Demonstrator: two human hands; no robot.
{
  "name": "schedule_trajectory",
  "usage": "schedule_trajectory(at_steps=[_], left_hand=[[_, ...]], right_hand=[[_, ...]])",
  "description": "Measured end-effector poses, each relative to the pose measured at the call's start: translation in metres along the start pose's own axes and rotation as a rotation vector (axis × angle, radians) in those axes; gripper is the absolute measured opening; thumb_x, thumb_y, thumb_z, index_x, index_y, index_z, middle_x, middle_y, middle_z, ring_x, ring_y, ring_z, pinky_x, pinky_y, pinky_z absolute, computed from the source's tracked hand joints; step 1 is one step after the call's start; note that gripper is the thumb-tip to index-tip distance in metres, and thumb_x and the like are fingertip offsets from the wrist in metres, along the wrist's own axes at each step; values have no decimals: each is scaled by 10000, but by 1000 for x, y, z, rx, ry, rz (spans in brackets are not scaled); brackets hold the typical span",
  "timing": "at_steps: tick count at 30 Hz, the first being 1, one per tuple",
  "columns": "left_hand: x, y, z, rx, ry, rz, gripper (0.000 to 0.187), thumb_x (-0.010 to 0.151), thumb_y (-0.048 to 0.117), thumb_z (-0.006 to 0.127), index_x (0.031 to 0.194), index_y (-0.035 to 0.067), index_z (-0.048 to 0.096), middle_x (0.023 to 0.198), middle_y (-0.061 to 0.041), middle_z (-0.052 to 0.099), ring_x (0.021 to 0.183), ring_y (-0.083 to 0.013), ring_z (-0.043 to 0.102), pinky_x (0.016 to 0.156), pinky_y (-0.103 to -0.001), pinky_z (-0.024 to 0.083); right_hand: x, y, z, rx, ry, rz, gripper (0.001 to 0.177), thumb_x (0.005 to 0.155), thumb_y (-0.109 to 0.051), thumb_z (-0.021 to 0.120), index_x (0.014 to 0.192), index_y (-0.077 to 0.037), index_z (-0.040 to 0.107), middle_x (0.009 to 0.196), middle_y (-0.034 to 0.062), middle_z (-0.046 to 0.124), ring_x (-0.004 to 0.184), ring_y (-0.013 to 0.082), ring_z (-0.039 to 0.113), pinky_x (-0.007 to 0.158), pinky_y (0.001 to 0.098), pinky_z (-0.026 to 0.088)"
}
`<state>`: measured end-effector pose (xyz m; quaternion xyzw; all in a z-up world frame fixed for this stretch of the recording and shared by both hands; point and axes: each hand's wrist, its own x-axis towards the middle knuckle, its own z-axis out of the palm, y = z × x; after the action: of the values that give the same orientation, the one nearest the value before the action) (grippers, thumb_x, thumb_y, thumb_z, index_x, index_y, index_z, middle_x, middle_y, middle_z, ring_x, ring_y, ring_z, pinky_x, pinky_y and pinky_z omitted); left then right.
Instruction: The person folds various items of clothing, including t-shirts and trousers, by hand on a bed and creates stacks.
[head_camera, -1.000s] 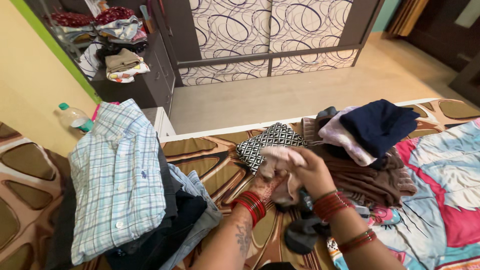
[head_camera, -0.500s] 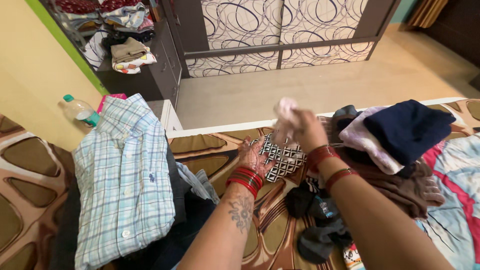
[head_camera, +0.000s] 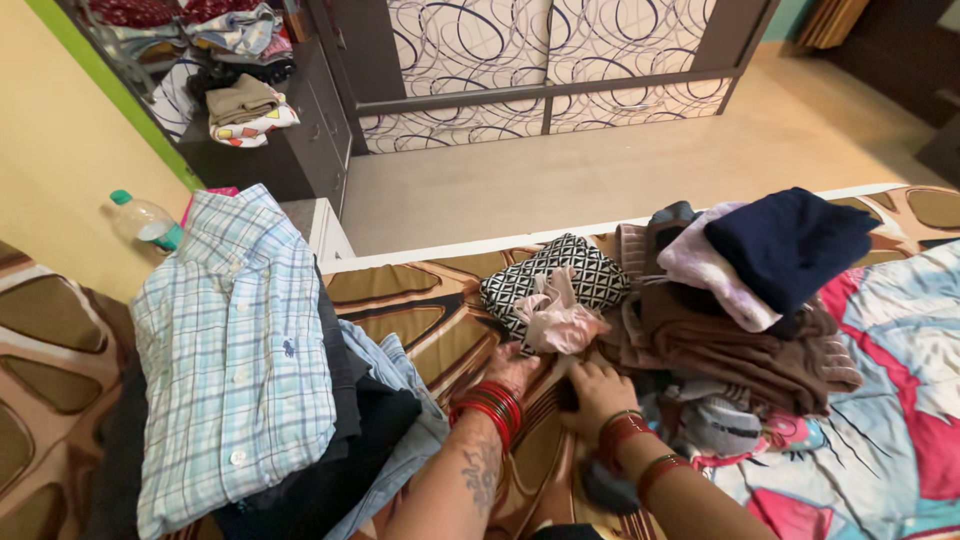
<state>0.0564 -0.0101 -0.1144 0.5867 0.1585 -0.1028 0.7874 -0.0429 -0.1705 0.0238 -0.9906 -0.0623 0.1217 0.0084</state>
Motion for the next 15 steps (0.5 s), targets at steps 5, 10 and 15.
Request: schedule_trajectory(at_steps=[5, 10, 15], left_hand=[[-48, 17, 1, -227, -186, -330, 469, 822, 361, 708, 1242, 160, 647, 1059, -91, 707, 911, -277, 667, 711, -459, 552], [-39, 17, -10, 323, 134, 180, 665, 715, 175, 926, 1304, 105, 625, 1131, -85, 746, 967, -219, 709, 860, -355, 567], [-55, 67, 1, -151, 62, 73, 655, 732, 173, 833, 1345, 111, 614, 1101, -94, 721, 904, -253, 677, 785, -404, 567]], right_hand=[[9, 2, -2, 1116, 28, -565, 998, 646, -282, 925, 1440, -79, 357, 1342, 135, 595, 1228, 242, 574, 1022, 395, 477], [64, 44, 46, 1229, 99, -49, 550, 814, -290, 839, 1238, 3, 648, 1095, 98, 744, 998, 180, 706, 859, 346, 578], [117, 64, 103, 1018, -197, 125, 534, 842, -287, 854, 1229, 51, 706, 851, 102, 721, 708, 218, 633, 612, 391, 531]])
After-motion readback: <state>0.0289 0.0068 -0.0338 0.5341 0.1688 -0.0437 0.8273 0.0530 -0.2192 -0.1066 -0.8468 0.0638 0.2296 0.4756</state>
